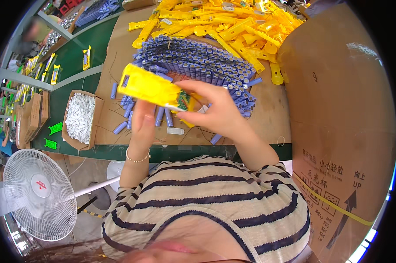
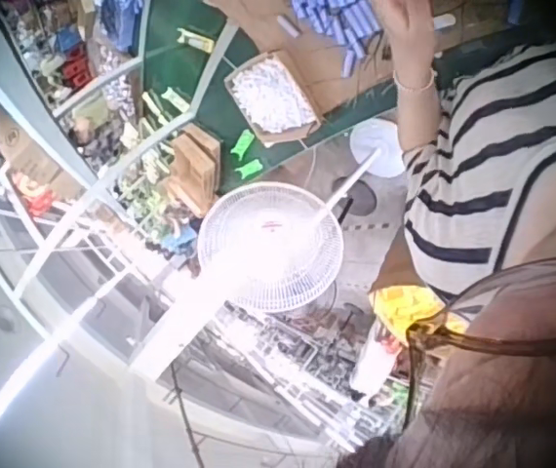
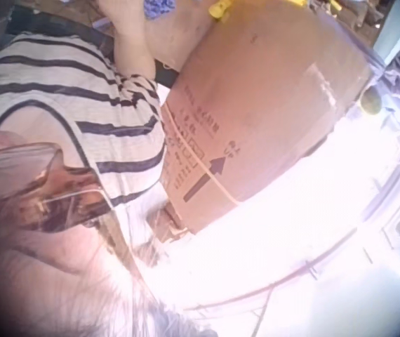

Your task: The person assembles electronic components and blue batteries into yellow plastic casings by hand.

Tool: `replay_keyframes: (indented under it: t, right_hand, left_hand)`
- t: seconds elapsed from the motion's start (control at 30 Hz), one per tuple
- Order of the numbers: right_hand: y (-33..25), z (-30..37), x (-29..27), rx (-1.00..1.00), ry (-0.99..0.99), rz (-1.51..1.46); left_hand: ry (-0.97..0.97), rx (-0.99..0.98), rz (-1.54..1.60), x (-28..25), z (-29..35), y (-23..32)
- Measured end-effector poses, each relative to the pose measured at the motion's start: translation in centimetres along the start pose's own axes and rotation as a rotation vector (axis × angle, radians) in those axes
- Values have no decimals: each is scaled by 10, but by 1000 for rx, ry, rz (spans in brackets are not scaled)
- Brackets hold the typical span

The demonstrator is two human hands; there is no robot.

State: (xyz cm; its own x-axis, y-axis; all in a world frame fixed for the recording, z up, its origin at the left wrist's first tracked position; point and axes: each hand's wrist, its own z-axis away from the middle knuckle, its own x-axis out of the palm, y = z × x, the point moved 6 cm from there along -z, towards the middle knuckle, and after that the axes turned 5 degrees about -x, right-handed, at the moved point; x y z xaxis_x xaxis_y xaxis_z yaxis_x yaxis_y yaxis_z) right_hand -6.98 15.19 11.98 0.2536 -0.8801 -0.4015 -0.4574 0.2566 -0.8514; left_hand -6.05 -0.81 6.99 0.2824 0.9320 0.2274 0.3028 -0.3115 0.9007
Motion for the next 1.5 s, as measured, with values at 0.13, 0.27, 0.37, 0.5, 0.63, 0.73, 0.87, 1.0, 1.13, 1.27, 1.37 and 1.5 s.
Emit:
replay_keyframes:
  t: [0.13, 0.27, 0.37, 0.5, 0.63, 0.73, 0.87, 1.0, 1.13, 1.27, 1.37, 1.5]
  right_hand:
    - [10, 1, 18, -64, -21, -119]
    - [28, 5, 38, -2, 160, -599]
    - [44, 10, 51, 102, 138, -953]
    - [52, 23, 81, 388, -206, -829]
    - [50, 30, 96, 386, -172, -1011]
    - [51, 31, 89, 401, -171, -773]
    - [38, 29, 48, 214, -127, -402]
    - [28, 28, 14, 165, -82, -649]
    - [31, 30, 12, 181, -403, -1277]
    - [24, 30, 10, 122, -331, -1221]
    - [33, 29, 10, 163, -373, -1042]
    - [50, 25, 17, 410, -303, -856]
  left_hand:
    - [-161, -60, 90, 18, -19, 1]
    - [-75, -36, 170, 17, -21, 3]
    - [-26, 38, 141, 14, -23, 14]
    - [30, 137, 84, 8, -25, 27]
    - [153, 253, -171, -6, -25, 39]
    - [231, 285, -291, -17, -23, 43]
    - [243, 330, -393, -29, -22, 41]
    - [277, 228, -234, -42, -18, 31]
    - [174, 35, -89, -38, -18, 7]
    - [77, -142, 59, -33, -14, -17]
    - [20, -198, 18, -32, -4, -36]
    - [-98, -260, -99, -16, 10, -50]
